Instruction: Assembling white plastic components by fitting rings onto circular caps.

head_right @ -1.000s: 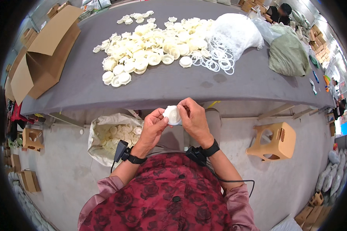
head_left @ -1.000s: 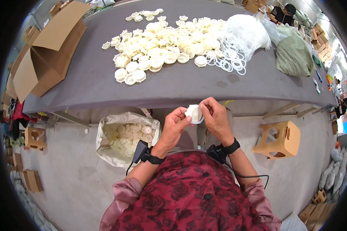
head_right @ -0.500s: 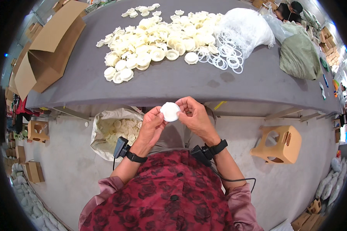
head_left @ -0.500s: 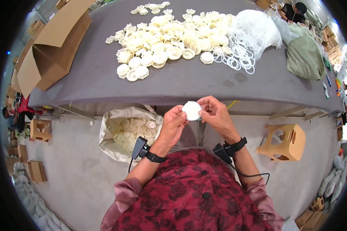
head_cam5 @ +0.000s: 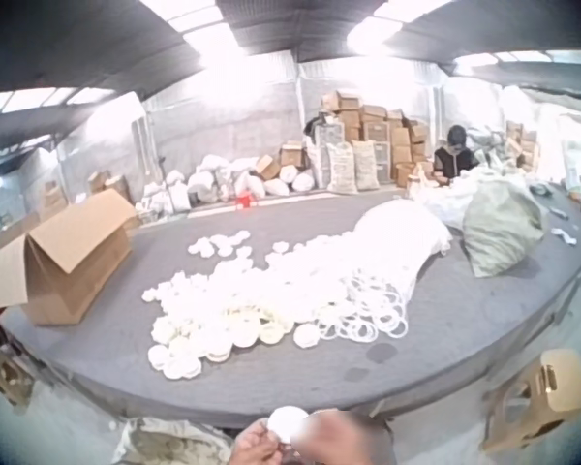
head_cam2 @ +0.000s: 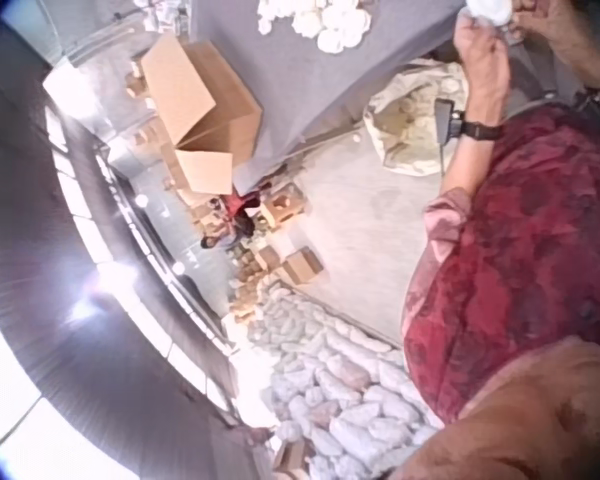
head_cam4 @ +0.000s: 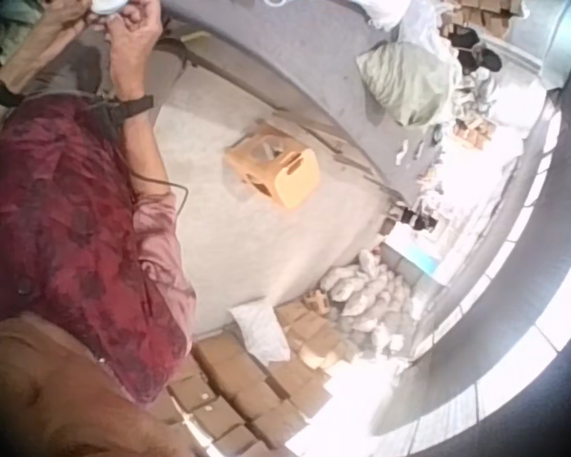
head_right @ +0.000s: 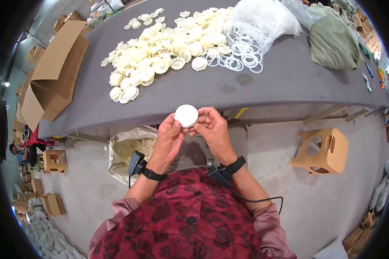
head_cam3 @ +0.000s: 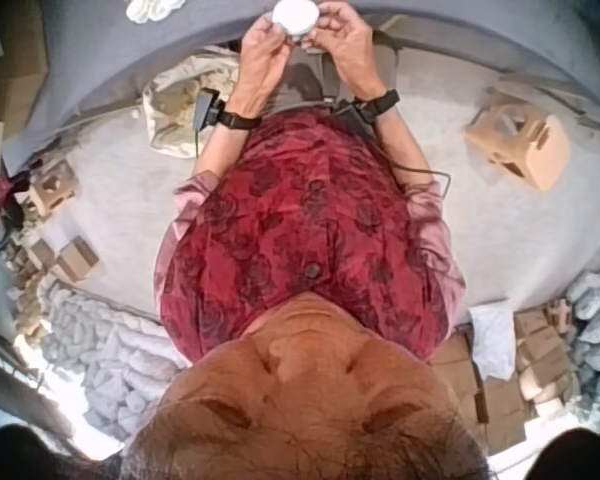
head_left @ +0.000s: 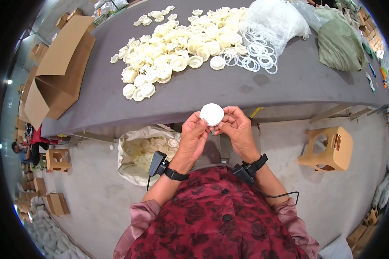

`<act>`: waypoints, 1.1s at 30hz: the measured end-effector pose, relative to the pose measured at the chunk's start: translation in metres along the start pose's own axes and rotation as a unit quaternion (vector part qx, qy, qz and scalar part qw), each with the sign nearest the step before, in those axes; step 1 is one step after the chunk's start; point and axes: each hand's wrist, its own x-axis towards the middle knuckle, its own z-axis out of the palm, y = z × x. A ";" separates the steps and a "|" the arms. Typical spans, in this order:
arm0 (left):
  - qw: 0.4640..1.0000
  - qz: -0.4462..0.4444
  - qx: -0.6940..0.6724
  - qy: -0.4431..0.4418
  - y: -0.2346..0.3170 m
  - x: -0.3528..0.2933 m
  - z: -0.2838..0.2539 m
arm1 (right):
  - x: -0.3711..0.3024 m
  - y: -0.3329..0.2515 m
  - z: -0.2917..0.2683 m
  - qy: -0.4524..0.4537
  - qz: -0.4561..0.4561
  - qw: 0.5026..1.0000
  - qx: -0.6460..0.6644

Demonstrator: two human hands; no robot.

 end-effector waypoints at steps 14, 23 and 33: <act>0.987 0.079 0.139 -0.029 -0.006 -0.012 0.016 | -0.019 -0.010 -0.013 0.057 -0.005 0.998 -0.040; 0.999 -0.015 -0.030 -0.010 -0.015 0.002 0.004 | -0.017 -0.002 -0.022 0.059 0.026 0.998 -0.009; 0.999 -0.032 -0.004 -0.003 -0.021 0.011 0.007 | 0.000 0.003 -0.024 0.123 -0.021 0.991 -0.049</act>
